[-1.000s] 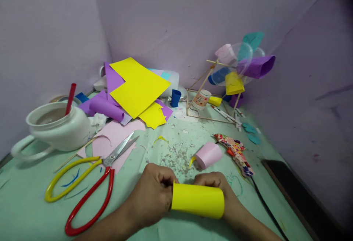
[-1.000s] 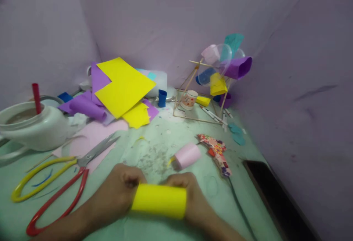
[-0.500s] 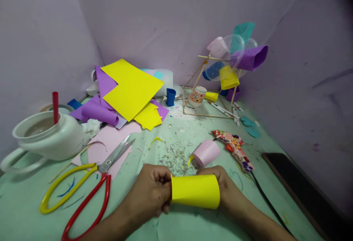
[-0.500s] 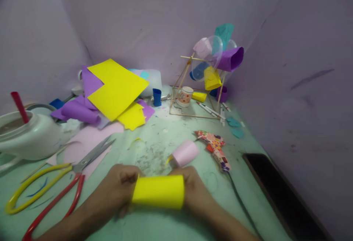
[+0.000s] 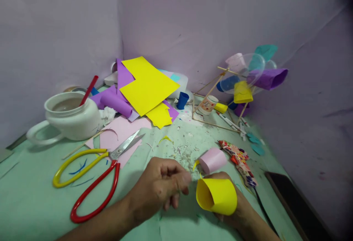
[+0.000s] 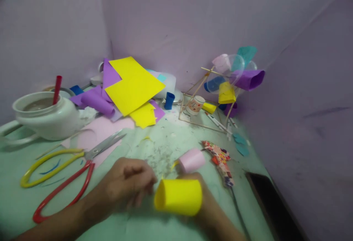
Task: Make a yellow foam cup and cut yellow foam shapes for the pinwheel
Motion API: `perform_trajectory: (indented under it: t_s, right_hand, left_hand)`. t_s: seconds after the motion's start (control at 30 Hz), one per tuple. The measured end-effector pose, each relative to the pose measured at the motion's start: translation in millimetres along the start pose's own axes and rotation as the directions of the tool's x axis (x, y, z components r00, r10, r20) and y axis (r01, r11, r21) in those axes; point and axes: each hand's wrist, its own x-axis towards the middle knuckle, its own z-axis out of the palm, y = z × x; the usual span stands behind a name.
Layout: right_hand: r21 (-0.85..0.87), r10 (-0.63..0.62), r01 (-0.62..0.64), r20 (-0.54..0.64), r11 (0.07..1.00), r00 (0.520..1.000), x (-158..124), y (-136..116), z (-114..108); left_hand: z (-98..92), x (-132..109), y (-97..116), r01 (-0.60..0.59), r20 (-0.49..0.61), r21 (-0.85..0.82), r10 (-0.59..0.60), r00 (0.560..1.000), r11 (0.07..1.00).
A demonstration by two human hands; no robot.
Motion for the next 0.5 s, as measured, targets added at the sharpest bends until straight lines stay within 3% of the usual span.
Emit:
perform_trajectory:
  t_s: [0.13, 0.33, 0.5]
  right_hand:
    - [-0.063, 0.001, -0.006, -0.067, 0.998, 0.998, 0.0, 5.9, -3.0]
    - [-0.159, 0.020, -0.050, -0.186, 0.986, 0.982, -2.3, 1.0, 4.7]
    - [-0.337, -0.103, 0.069, -0.083, 0.939, 0.991, -4.2, -17.6, 16.1]
  left_hand:
    - [2.9, -3.7, 2.9, 0.059, 0.018, 0.085, -0.060, 0.998, 0.995]
    - [4.1, -1.6, 1.9, 0.058, 0.010, 0.138, -0.060, 0.998, 0.989]
    - [5.6, 2.7, -5.8, 0.101, -0.085, 0.191, -0.086, 0.993, 0.976]
